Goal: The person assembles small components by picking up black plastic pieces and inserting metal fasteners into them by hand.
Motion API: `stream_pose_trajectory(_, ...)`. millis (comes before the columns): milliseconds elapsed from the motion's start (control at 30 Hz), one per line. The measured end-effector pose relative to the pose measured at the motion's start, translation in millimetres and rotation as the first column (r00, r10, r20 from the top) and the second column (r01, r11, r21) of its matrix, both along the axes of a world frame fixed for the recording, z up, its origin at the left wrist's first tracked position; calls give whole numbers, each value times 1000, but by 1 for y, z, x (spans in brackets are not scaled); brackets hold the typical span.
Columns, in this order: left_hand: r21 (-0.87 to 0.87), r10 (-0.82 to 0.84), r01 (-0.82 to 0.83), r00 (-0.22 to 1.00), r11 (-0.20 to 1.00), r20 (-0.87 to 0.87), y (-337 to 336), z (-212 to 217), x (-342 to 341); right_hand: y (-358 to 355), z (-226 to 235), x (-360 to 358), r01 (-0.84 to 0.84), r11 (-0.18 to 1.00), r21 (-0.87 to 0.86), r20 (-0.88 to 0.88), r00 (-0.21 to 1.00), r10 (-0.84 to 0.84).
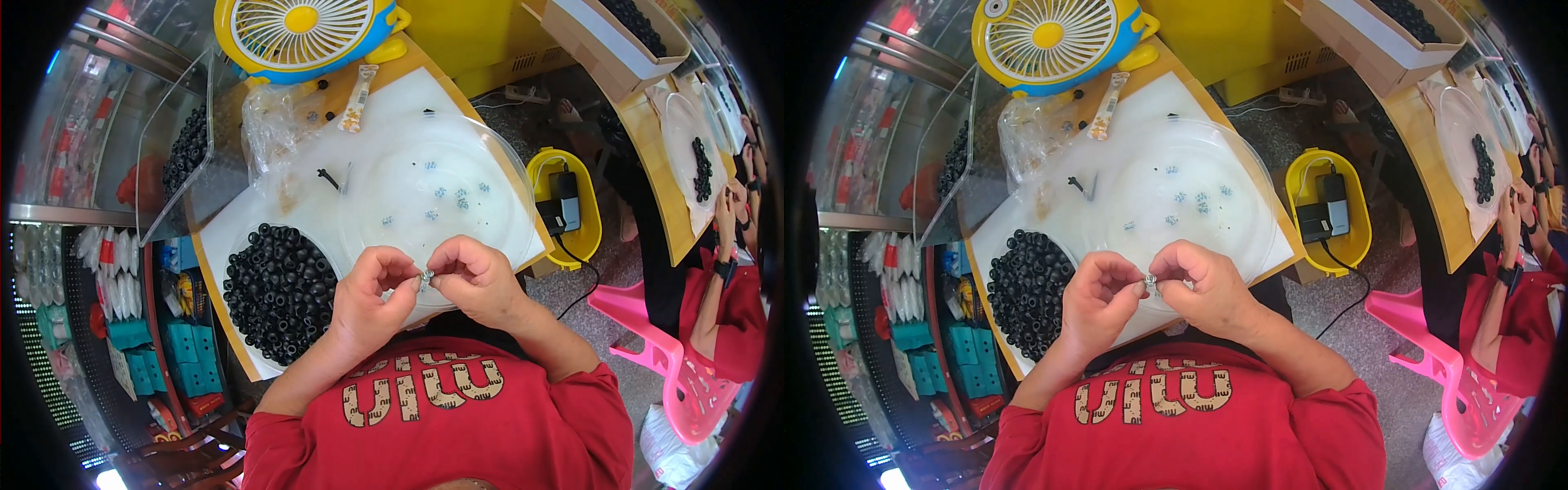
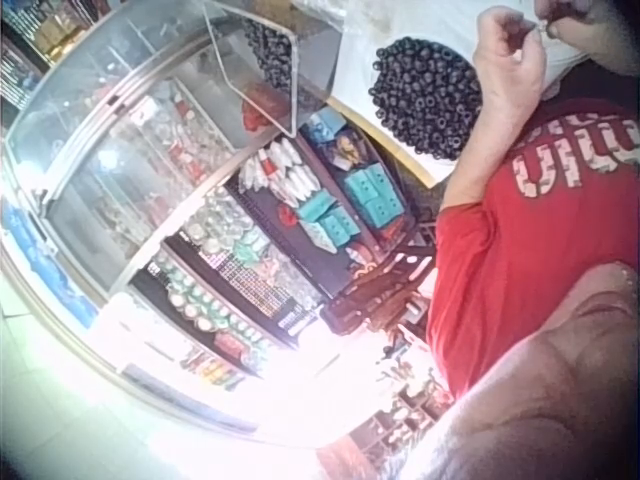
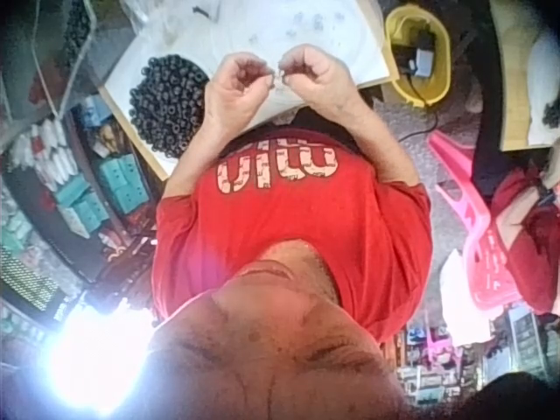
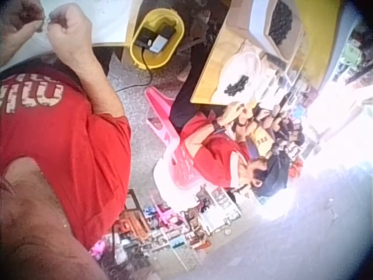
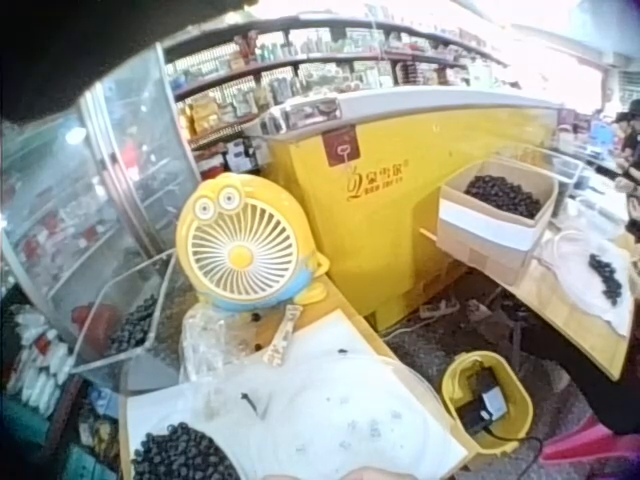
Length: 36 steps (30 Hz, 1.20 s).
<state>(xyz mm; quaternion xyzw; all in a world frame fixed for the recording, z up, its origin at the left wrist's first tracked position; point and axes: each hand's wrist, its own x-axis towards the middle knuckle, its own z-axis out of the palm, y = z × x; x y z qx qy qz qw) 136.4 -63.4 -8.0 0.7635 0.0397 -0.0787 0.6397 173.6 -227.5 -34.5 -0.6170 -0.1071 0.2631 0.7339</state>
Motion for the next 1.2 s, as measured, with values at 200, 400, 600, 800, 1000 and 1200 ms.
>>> stream_pose_trajectory(200,-18,14,-15,999,1000,-41,1,2,1,-1,1,3,-24,998,-58,155,987,33)
stream_pose_trajectory(400,-215,-17,-11,992,977,-126,4,-1,3,0,8,2,17,985,-172,357,933,46)
stream_pose_trajectory(600,192,-68,57,996,980,50,0,5,1,2,10,2,-18,987,-158,178,983,46)
stream_pose_trajectory(800,267,-71,33,988,963,134,0,-1,-1,5,7,1,-46,964,-262,236,966,110)
stream_pose_trajectory(1000,-71,-2,-6,994,997,-112,4,1,4,5,4,3,-10,937,-348,510,837,198)
stream_pose_trajectory(1200,33,-42,42,999,999,5,-1,5,2,6,2,0,14,954,-300,405,907,114)
